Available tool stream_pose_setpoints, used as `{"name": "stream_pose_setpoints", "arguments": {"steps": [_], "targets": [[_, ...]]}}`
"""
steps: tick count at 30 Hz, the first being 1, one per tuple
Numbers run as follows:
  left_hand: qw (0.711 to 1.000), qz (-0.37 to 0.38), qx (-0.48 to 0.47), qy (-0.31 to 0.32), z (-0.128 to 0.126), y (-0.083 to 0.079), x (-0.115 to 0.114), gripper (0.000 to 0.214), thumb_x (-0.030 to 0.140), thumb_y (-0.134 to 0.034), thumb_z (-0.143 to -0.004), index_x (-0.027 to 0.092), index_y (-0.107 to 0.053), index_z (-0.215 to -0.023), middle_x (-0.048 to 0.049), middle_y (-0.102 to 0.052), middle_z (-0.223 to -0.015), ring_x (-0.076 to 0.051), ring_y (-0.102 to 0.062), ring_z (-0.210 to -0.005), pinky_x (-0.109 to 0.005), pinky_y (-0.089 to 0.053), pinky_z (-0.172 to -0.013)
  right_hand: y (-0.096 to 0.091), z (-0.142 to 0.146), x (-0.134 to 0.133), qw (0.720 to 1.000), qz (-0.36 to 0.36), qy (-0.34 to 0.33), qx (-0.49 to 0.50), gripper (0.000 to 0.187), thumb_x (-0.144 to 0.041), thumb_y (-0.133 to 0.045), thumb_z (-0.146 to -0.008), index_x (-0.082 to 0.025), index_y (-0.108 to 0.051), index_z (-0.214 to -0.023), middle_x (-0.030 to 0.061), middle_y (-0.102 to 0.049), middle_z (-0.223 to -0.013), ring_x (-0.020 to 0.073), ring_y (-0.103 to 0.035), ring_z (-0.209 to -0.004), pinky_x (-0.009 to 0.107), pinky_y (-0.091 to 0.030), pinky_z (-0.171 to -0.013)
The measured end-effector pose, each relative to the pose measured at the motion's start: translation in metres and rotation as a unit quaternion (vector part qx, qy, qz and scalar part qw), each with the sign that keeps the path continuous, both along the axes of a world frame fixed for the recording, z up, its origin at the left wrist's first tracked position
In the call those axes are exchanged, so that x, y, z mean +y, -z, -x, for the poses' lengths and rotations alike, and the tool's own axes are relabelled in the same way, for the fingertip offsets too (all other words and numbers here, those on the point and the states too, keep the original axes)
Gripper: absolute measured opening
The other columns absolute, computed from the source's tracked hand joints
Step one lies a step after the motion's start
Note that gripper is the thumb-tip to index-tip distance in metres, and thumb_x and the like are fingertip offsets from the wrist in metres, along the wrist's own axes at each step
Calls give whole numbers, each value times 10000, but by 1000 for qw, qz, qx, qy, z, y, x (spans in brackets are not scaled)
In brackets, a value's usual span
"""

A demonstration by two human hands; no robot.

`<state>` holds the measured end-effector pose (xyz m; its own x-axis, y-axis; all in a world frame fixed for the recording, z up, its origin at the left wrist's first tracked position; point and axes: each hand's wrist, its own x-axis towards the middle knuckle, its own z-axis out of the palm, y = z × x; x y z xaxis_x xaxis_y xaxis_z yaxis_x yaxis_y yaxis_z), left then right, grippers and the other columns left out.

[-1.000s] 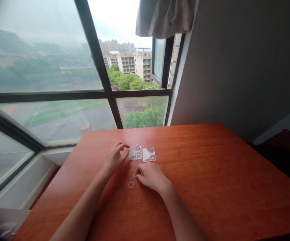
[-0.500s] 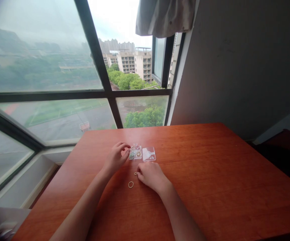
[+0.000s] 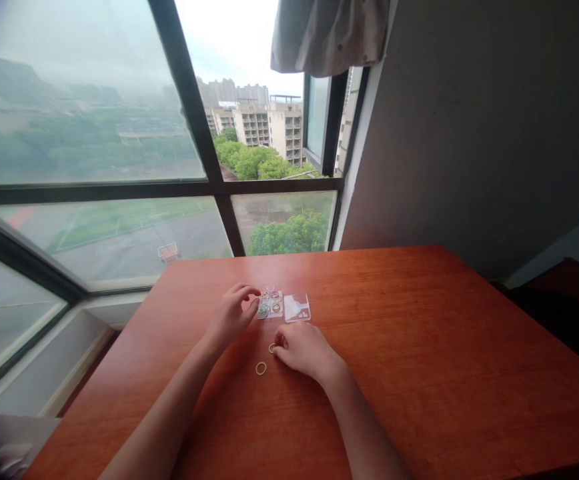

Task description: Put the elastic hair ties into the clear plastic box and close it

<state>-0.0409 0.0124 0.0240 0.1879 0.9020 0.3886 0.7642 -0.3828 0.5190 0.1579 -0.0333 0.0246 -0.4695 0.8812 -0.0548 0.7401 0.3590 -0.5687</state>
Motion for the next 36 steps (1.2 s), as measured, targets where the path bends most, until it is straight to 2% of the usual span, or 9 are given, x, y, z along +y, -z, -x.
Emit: {"name": "stream_pose_setpoints", "arguments": {"steps": [3,8,11,17,21,24,27,31,36], "targets": [[1000,1,1,-1,0,0,0,131,232,-520,-843,214,-633,-904,-37,-640,-936,-183,-599,-819,-302,-477,-737,1,1,0,1000,1,0,-4,135,-331,-593,-810,-238,-688,-833,-8,-703,-790,134,-600,-715,230,-351,-617],[1000,1,0,-1,0,0,-1,143,238,-512,-845,211,-638,-907,-42,-640,-939,-186,-599,-823,-306,-477,-731,2,4,0,998,-20,-7,-56,143,-226,-549,-817,-235,-690,-842,-1,-712,-816,145,-623,-764,238,-349,-631],[1000,2,-4,3,0,-1,-1,146,242,-511,-847,210,-638,-912,-42,-640,-936,-183,-595,-809,-310,-475,-733,0,5,0,997,-32,1,-75,127,-252,-557,-829,-236,-682,-848,4,-712,-827,155,-629,-772,246,-342,-625],[999,14,-25,33,-8,-5,-5,147,234,-522,-845,207,-644,-922,-30,-648,-889,-149,-584,-721,-274,-462,-690,-1,0,8,991,-67,107,-45,126,-307,-536,-868,-245,-644,-889,-5,-701,-813,158,-622,-750,246,-317,-604],[993,53,-52,89,-19,-7,-9,140,241,-527,-849,196,-651,-895,-12,-655,-785,-125,-557,-644,-240,-443,-640,2,-3,13,978,-108,180,2,142,-307,-506,-888,-244,-630,-915,-10,-672,-740,154,-603,-702,240,-317,-606],[983,92,-81,133,-26,-6,-12,149,254,-524,-853,187,-657,-861,-6,-661,-762,-111,-535,-608,-222,-423,-596,4,-3,13,972,-127,194,28,148,-313,-505,-889,-235,-628,-911,-8,-662,-734,151,-593,-684,237,-325,-610],[978,115,-96,147,-30,-4,-13,164,259,-522,-849,173,-659,-824,-5,-653,-723,-107,-522,-591,-215,-409,-569,4,-2,13,972,-134,190,37,152,-315,-503,-890,-230,-628,-906,-9,-652,-719,148,-587,-676,236,-331,-610],[981,111,-87,135,-31,-2,-13,161,259,-526,-836,171,-648,-778,-6,-643,-691,-112,-523,-587,-217,-405,-564,4,-1,12,975,-128,179,24,161,-321,-496,-895,-235,-629,-921,-11,-648,-710,147,-589,-680,239,-336,-608],[996,50,-46,51,-26,2,-11,131,238,-528,-829,186,-630,-767,-9,-643,-730,-126,-539,-625,-231,-397,-586,1,-2,12,977,-117,178,6,151,-297,-498,-887,-245,-633,-931,-12,-658,-714,150,-599,-692,241,-343,-619]]}}
